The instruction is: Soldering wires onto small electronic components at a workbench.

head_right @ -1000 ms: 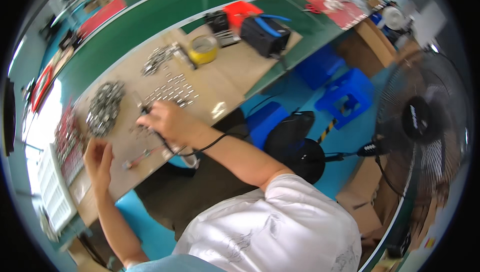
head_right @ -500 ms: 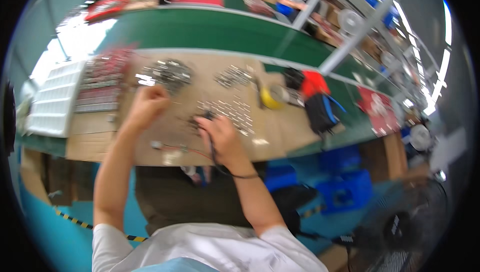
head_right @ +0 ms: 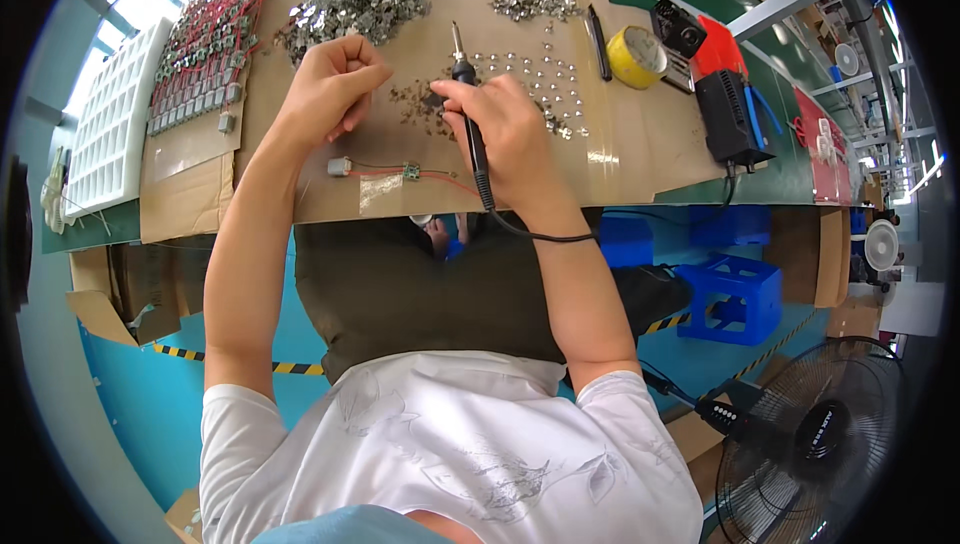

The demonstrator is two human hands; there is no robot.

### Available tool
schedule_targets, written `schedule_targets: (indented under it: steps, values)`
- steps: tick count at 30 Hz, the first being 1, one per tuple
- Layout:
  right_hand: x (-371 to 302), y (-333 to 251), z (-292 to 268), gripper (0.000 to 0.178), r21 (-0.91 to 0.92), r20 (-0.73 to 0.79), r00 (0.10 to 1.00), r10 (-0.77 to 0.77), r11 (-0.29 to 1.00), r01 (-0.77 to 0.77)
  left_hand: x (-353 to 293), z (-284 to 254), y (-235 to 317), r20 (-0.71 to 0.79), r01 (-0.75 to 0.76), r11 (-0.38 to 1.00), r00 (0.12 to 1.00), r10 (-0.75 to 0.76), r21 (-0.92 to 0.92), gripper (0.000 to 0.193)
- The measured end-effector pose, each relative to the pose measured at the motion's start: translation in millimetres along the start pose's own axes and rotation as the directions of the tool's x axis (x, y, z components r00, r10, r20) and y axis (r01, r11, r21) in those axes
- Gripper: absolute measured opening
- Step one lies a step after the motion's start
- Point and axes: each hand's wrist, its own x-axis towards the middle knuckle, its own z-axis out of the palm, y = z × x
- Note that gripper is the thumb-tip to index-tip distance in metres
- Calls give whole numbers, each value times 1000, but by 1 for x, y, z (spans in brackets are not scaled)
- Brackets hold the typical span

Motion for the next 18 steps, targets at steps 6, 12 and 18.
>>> schedule_targets:
  steps: [6, 12, 18]
  values:
    - [0, -4, 5, 42, -3, -6, 1000, -14, 1000, 14, 7, -4, -25, -38, -89, 981, 995, 97, 171, 14]
    - [-19, -23, -9, 38, 122, -198, 961, 195, 977, -173, -1, 3, -25, -26, -203, 930, 975, 222, 307, 13]
    - [-50, -29, -19, 33, 263, -182, 930, 319, 927, -266, -5, 7, -18, 6, -241, 899, 967, 256, 366, 14]
